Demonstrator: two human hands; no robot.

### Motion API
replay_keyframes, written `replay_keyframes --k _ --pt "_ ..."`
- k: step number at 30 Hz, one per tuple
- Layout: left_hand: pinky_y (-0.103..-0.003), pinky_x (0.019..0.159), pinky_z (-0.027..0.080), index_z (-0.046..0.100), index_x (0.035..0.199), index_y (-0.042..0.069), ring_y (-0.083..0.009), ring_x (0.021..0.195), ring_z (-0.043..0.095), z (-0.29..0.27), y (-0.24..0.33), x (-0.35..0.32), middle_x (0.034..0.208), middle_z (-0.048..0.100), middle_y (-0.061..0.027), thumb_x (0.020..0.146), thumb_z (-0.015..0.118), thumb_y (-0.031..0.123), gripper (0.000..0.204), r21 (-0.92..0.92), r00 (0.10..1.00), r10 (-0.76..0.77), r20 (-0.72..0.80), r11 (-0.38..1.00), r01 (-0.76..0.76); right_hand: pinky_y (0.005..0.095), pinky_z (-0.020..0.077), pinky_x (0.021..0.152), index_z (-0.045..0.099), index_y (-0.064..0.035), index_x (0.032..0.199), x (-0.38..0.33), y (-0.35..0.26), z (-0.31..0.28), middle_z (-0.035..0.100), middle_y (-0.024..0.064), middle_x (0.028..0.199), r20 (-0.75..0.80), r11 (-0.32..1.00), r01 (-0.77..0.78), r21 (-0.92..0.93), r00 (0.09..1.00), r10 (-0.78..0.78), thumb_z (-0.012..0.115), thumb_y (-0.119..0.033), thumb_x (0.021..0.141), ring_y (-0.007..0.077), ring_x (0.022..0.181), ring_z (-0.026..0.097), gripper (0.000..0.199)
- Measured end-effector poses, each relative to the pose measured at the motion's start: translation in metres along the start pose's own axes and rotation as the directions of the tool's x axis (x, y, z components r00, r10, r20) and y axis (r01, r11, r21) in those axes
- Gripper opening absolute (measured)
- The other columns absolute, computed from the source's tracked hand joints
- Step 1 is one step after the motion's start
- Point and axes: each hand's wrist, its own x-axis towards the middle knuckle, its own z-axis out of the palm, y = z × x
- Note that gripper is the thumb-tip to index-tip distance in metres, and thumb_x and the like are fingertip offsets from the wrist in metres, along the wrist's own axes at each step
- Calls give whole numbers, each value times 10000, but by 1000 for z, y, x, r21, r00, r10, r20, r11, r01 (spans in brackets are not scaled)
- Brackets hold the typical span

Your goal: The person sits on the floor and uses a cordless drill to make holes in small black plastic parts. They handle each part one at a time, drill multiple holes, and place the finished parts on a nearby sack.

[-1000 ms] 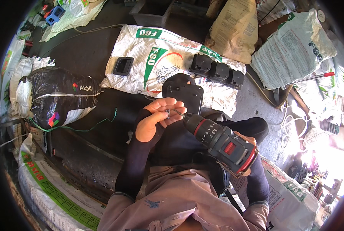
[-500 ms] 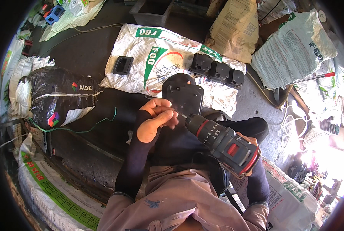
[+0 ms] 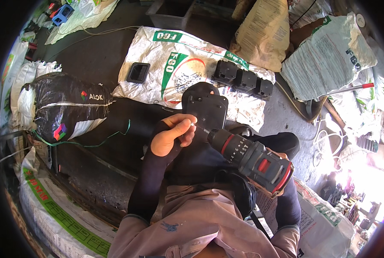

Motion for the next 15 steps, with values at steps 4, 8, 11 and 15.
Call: replay_keyframes --k 4,8,11,15 --pt "-228 491 360 634 990 0 -92 573 507 2 0 2 781 592 -44 956 625 211 214 -17 999 -15 36 1000 16 345 551 770 587 104 1136 2 0 0 665 218 1072 14 978 149 -148 989 -149 747 -385 592 309 853 700 748" --pt "-217 468 327 635 955 -2 -77 544 491 4 2 -1 754 585 -35 954 630 236 238 78 1000 -11 -22 997 13 344 550 778 585 98 1151 5 -5 -1 667 215 1071 16 998 48 -48 999 -47 746 -389 583 310 861 701 765" --pt "-211 451 311 638 939 -4 -70 518 478 8 3 -3 718 578 -28 950 638 263 268 136 998 0 -61 991 8 345 549 785 586 94 1154 4 -10 -2 664 220 1078 29 1000 -3 -10 1000 3 745 -388 578 316 878 699 767" --pt "-206 437 303 637 932 -8 -65 502 472 16 2 -4 680 572 -24 947 643 298 306 192 994 26 -107 981 -5 344 548 787 589 87 1164 4 -6 -3 670 212 1069 23 1000 -8 -24 1000 9 743 -397 577 306 876 701 777"
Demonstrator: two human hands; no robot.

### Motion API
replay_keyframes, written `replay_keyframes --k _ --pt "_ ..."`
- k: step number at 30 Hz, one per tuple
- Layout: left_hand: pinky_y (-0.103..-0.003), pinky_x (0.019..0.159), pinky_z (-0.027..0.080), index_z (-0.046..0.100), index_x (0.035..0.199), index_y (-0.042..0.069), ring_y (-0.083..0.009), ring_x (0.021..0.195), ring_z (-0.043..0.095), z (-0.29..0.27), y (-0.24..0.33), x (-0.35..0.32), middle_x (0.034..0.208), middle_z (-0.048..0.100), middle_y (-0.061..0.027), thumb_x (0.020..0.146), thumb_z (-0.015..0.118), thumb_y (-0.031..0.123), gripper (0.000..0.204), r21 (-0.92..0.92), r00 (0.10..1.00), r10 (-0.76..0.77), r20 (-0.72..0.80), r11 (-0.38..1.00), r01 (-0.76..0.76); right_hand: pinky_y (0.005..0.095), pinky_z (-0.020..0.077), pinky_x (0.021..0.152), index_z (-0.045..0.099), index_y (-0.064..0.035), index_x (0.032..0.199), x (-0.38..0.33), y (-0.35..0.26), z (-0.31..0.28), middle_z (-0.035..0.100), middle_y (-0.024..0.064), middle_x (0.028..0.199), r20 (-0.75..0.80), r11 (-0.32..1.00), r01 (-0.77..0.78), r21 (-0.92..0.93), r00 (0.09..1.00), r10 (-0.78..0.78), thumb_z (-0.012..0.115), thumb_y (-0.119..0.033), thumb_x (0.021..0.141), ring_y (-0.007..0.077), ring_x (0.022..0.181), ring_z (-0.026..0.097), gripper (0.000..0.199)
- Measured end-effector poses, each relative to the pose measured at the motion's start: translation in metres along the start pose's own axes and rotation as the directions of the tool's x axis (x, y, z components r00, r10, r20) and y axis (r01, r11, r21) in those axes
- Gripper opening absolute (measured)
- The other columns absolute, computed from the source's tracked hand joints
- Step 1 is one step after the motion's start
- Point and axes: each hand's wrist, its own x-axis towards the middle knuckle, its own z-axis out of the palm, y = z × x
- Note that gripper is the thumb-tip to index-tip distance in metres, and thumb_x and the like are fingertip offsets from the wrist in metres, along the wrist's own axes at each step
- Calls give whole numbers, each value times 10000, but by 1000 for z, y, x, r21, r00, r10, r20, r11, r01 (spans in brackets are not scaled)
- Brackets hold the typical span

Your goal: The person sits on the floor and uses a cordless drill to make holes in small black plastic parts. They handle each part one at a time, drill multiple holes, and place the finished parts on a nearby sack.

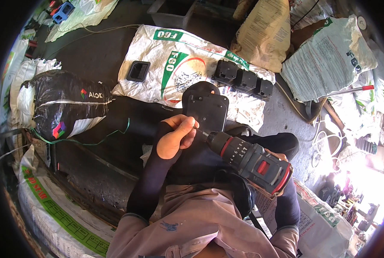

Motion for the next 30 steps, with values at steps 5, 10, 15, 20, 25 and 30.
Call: replay_keyframes --k 5,10,15,20,25,30 --pt "-202 428 307 632 931 -8 -61 495 472 -6 -2 -1 673 574 -17 944 644 334 343 -37 999 5 -52 999 -6 316 548 765 632 38 1127 4 9 -3 691 158 1025 -16 991 131 36 991 -131 771 -321 603 241 850 704 650" --pt "-200 504 357 618 961 -2 -42 555 494 -42 -18 20 682 585 -9 929 658 388 393 277 960 170 -224 955 -105 310 545 759 640 15 1124 -12 10 -14 694 134 1013 -133 999 41 -15 990 -43 780 -282 621 216 841 697 600" --pt "-252 689 451 641 888 16 -95 743 572 -58 -46 27 822 639 -33 838 742 469 467 534 978 -78 -195 828 173 312 542 763 636 4 1140 -15 31 -11 694 119 1013 -116 993 115 -12 987 -115 781 -264 634 200 839 691 591" --pt "-254 691 449 661 999 -7 -95 749 566 -41 -51 29 820 632 -10 866 709 452 480 445 999 21 -44 895 1 319 535 782 621 1 1172 -6 19 -4 690 124 1025 29 968 244 -61 970 -243 780 -250 640 212 854 685 610" --pt "-290 728 495 694 998 8 -126 775 635 -27 -50 34 852 699 -49 842 717 396 419 487 997 18 -80 873 24 368 523 832 571 17 1260 1 -26 -11 662 194 1098 161 975 -80 -208 980 115 780 -260 629 345 933 670 720" --pt "-300 705 498 693 932 16 -143 736 640 -21 -60 38 804 693 -66 775 744 433 449 532 986 65 -154 846 27 365 537 822 561 20 1265 13 -35 -3 663 197 1106 164 969 -83 -233 979 123 788 -267 618 330 937 682 743"
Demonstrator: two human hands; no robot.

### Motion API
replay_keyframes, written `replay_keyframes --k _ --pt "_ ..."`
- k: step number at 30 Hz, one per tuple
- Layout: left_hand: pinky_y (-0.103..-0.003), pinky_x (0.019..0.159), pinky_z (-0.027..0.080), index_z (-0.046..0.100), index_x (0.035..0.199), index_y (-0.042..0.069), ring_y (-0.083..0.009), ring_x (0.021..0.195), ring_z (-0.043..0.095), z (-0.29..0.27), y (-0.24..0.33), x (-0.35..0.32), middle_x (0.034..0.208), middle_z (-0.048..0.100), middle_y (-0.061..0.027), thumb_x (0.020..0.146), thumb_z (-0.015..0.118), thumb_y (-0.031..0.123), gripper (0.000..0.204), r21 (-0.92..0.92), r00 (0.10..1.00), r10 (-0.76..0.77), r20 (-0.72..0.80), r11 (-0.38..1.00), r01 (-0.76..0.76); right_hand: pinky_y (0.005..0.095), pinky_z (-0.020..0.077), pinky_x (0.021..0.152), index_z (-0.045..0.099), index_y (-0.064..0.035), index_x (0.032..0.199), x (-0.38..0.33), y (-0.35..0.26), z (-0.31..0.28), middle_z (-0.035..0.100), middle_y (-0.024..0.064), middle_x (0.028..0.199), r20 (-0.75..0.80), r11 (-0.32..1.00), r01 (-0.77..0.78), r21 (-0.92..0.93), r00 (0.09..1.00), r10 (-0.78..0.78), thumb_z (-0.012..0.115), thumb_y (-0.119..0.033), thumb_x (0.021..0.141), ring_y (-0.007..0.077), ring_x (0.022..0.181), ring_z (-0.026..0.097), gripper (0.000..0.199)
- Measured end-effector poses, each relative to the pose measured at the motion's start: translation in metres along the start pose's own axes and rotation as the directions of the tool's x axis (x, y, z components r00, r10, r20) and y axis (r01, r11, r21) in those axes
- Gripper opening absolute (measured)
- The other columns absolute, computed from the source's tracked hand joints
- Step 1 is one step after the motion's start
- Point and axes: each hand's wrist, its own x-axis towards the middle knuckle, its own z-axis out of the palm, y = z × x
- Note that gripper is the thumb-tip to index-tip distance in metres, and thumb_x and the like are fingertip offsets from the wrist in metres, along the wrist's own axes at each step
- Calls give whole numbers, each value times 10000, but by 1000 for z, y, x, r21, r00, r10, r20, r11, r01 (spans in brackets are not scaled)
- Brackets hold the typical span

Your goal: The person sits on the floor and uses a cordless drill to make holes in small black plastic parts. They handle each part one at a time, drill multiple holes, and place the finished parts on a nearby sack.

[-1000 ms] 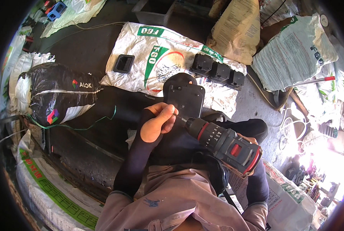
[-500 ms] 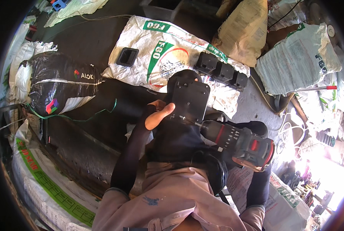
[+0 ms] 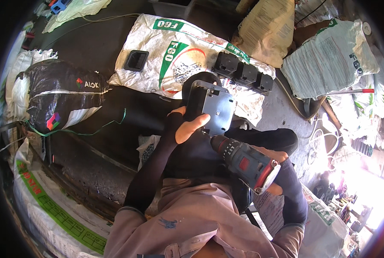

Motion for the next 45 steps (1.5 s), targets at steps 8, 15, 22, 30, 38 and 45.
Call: replay_keyframes --k 8,15,22,30,38,45 --pt "-297 661 491 663 805 20 -132 673 617 3 3 -2 701 660 -45 735 766 438 437 13 999 -12 -37 1000 13 354 535 809 554 43 1260 4 7 1 668 193 1066 5 999 -16 -33 1000 16 790 -288 607 322 907 687 769" --pt "-281 607 479 657 789 30 -116 605 594 8 11 -5 658 644 -30 736 778 370 365 32 997 41 -69 999 -39 360 534 796 559 7 1270 11 8 -1 664 193 1084 32 1000 0 -11 1000 0 818 -253 614 327 939 680 752" --pt "-309 647 491 670 819 21 -137 664 617 11 -2 0 688 653 -39 740 762 388 386 73 987 107 -120 992 -98 343 516 817 553 27 1270 18 3 6 662 196 1067 20 999 -27 -19 999 27 763 -225 622 324 930 675 726" --pt "-306 669 491 679 859 20 -131 708 619 12 -7 2 758 671 -50 752 758 379 383 5 980 154 -126 988 -154 351 511 777 535 17 1283 25 10 11 657 188 997 12 999 29 12 999 -30 746 -222 631 340 855 660 726" --pt "-286 657 472 664 876 2 -98 709 586 2 -10 1 762 652 -29 774 767 409 431 -65 995 58 -79 996 -64 359 500 699 559 23 1240 11 -9 7 645 171 940 -34 962 138 -236 988 -151 733 -237 611 351 791 640 703" --pt "-240 609 424 639 856 13 -61 688 538 -18 -16 -13 739 616 8 845 728 478 473 -55 996 79 -31 995 -80 345 539 786 565 50 1251 -10 3 -17 671 190 1059 -50 986 115 -116 991 -122 767 -219 644 324 908 682 693"
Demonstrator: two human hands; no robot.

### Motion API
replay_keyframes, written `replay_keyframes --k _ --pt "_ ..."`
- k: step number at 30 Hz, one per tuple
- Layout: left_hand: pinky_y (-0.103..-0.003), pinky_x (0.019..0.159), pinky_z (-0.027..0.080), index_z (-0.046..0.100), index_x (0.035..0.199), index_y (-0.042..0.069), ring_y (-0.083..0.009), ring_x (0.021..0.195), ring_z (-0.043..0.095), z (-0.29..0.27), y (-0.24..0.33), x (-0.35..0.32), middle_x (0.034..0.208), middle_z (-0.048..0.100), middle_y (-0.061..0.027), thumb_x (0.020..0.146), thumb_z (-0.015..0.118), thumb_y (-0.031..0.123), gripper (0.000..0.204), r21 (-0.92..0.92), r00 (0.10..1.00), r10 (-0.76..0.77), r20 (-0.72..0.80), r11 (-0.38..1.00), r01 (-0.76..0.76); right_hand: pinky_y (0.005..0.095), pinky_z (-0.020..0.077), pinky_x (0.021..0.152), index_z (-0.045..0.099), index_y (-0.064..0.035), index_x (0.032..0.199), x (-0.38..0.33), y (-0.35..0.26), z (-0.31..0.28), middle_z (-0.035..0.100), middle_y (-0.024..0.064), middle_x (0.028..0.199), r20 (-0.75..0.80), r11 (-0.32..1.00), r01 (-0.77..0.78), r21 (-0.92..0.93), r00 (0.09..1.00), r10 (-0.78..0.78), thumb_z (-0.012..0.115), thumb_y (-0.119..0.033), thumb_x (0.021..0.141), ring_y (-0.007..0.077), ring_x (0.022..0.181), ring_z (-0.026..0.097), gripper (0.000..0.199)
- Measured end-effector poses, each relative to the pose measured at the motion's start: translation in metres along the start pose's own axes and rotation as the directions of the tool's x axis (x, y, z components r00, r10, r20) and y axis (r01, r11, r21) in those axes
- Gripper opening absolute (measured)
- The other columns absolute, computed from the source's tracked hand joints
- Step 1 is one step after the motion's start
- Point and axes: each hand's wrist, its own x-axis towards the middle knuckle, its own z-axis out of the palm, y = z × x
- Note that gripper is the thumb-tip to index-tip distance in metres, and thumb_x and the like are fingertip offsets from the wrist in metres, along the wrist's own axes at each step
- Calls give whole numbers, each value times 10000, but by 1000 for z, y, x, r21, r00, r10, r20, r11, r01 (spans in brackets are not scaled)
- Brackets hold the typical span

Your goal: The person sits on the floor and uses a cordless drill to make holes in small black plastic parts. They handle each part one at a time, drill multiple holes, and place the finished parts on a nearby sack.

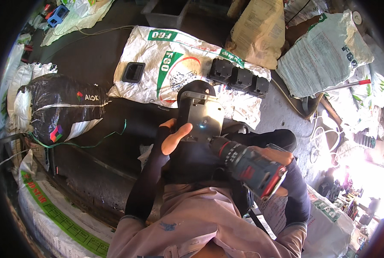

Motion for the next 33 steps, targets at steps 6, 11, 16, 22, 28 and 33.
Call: replay_keyframes --k 6,11,16,22,28,33 --pt "-232 621 398 626 1083 -2 -99 676 539 -21 0 -3 847 611 -28 950 546 234 283 -212 984 -146 -107 970 120 336 555 775 573 57 1242 -8 18 13 685 174 1070 -180 964 -44 262 979 94 770 -193 668 270 880 709 657" --pt "-300 777 486 572 1227 -29 -203 891 613 -24 9 3 1087 632 -138 865 487 -4 372 -402 998 44 -37 914 -55 312 552 779 629 41 1107 -2 16 18 682 156 1067 -165 991 -32 131 985 53 775 -211 664 212 892 695 530" --pt "-368 886 519 539 1247 -45 -280 1013 640 -21 28 5 1150 616 -210 912 430 -38 352 -631 988 144 59 772 -75 319 547 800 636 50 1096 5 7 22 675 161 1077 -173 974 -29 226 983 69 773 -248 670 201 910 686 538" --pt "-386 904 532 531 1248 -8 -305 1054 642 -13 48 0 1170 624 -209 939 484 -23 312 -707 979 142 148 707 4 333 556 786 602 56 1204 12 4 23 685 172 1077 -200 972 82 219 979 -38 778 -184 688 260 887 711 595" --pt "-370 867 549 534 1227 3 -302 1042 651 -14 56 0 1151 636 -209 941 546 15 287 -644 977 78 199 762 71 335 549 816 598 64 1203 12 5 23 689 175 1067 -203 969 70 236 979 -22 782 -200 699 262 904 710 598" --pt "-410 954 511 511 1242 -12 -327 1106 623 -4 63 -4 1191 612 -233 934 516 28 311 -688 991 26 129 722 71 335 549 818 591 60 1215 13 8 25 676 186 1102 -190 979 96 180 980 -61 783 -204 681 267 910 708 626"
